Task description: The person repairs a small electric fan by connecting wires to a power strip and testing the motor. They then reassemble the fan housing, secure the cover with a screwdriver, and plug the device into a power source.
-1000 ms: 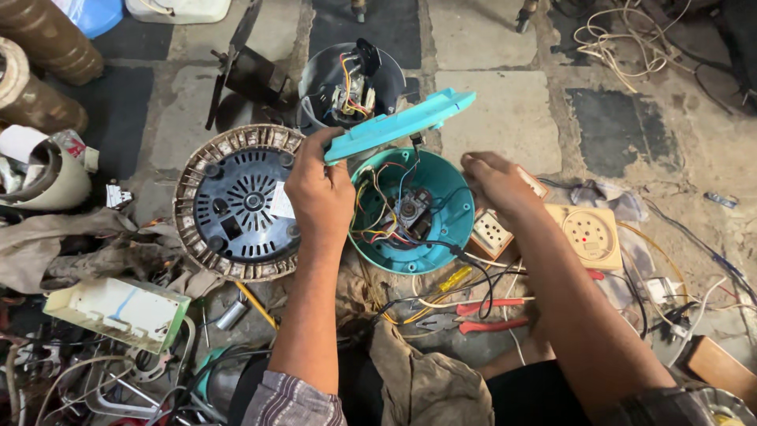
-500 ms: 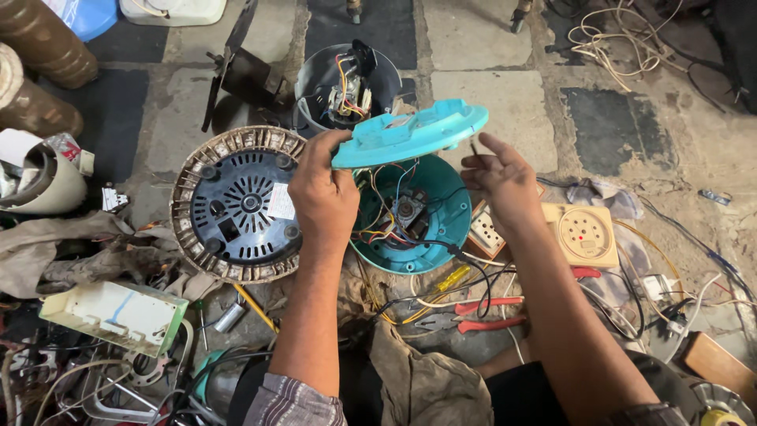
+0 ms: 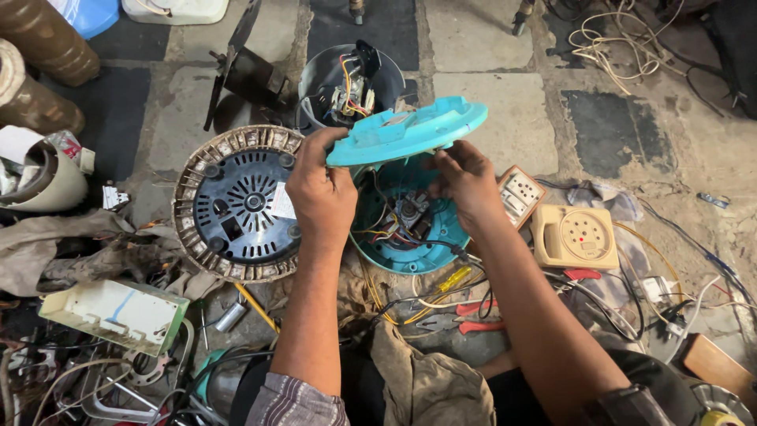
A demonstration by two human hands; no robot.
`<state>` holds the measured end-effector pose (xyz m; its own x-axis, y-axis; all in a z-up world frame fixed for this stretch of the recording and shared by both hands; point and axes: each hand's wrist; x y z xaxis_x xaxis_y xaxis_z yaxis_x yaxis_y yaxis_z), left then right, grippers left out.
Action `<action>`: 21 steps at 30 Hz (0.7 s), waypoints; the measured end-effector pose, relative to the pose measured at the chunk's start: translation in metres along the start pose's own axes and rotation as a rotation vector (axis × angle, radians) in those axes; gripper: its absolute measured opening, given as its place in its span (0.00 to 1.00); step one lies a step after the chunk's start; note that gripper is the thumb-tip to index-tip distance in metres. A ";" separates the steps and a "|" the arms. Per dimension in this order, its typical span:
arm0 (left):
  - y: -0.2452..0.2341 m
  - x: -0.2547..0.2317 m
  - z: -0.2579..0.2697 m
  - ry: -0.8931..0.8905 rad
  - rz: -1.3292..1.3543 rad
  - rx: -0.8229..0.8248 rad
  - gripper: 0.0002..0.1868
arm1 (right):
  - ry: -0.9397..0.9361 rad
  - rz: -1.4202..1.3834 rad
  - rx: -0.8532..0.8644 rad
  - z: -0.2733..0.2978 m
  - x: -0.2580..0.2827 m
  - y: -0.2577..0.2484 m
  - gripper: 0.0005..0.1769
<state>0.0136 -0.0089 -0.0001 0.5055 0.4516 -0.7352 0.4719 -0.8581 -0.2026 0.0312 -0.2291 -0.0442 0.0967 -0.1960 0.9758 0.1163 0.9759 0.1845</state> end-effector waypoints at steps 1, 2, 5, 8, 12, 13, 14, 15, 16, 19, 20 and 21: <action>-0.001 0.000 0.000 -0.006 0.001 0.004 0.14 | -0.013 0.016 -0.012 0.000 0.000 0.002 0.11; -0.001 -0.001 0.000 -0.013 0.002 0.009 0.14 | -0.024 0.033 -0.026 -0.001 0.000 0.004 0.11; -0.001 -0.001 -0.001 0.018 -0.010 0.011 0.14 | -0.089 0.112 -0.074 0.000 -0.007 0.007 0.11; -0.002 0.000 -0.001 -0.010 -0.008 0.013 0.14 | -0.086 0.158 -0.110 -0.001 -0.008 0.007 0.11; -0.002 0.000 0.000 0.001 -0.027 0.002 0.13 | -0.071 0.161 -0.130 -0.003 -0.011 0.007 0.10; -0.001 -0.001 0.000 -0.001 -0.019 0.007 0.13 | -0.077 0.151 -0.141 -0.004 -0.012 0.006 0.10; -0.001 -0.001 0.000 -0.003 -0.014 0.010 0.13 | -0.083 0.141 -0.149 -0.005 -0.014 0.006 0.09; -0.001 -0.002 0.000 -0.004 -0.009 0.014 0.13 | -0.089 0.130 -0.157 -0.006 -0.017 0.005 0.09; -0.001 -0.002 0.000 -0.009 -0.014 0.013 0.13 | -0.110 0.110 -0.153 -0.008 -0.020 0.006 0.08; 0.000 -0.003 0.001 -0.012 -0.021 0.013 0.12 | -0.142 0.056 -0.162 -0.011 -0.026 0.004 0.06; 0.000 -0.003 0.001 -0.006 -0.019 0.012 0.12 | -0.131 0.041 -0.176 -0.012 -0.027 0.005 0.06; 0.000 -0.003 0.001 0.000 -0.018 0.011 0.12 | -0.119 0.026 -0.191 -0.013 -0.028 0.006 0.06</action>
<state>0.0108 -0.0104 0.0013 0.4973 0.4669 -0.7312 0.4730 -0.8525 -0.2226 0.0417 -0.2191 -0.0714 -0.0143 -0.1468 0.9891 0.3012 0.9426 0.1442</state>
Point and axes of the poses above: each hand's wrist, its own z-axis away from the middle knuckle, its own y-axis out of the palm, x = y × z, and after that the axes turned 4 degrees about -y, right-handed
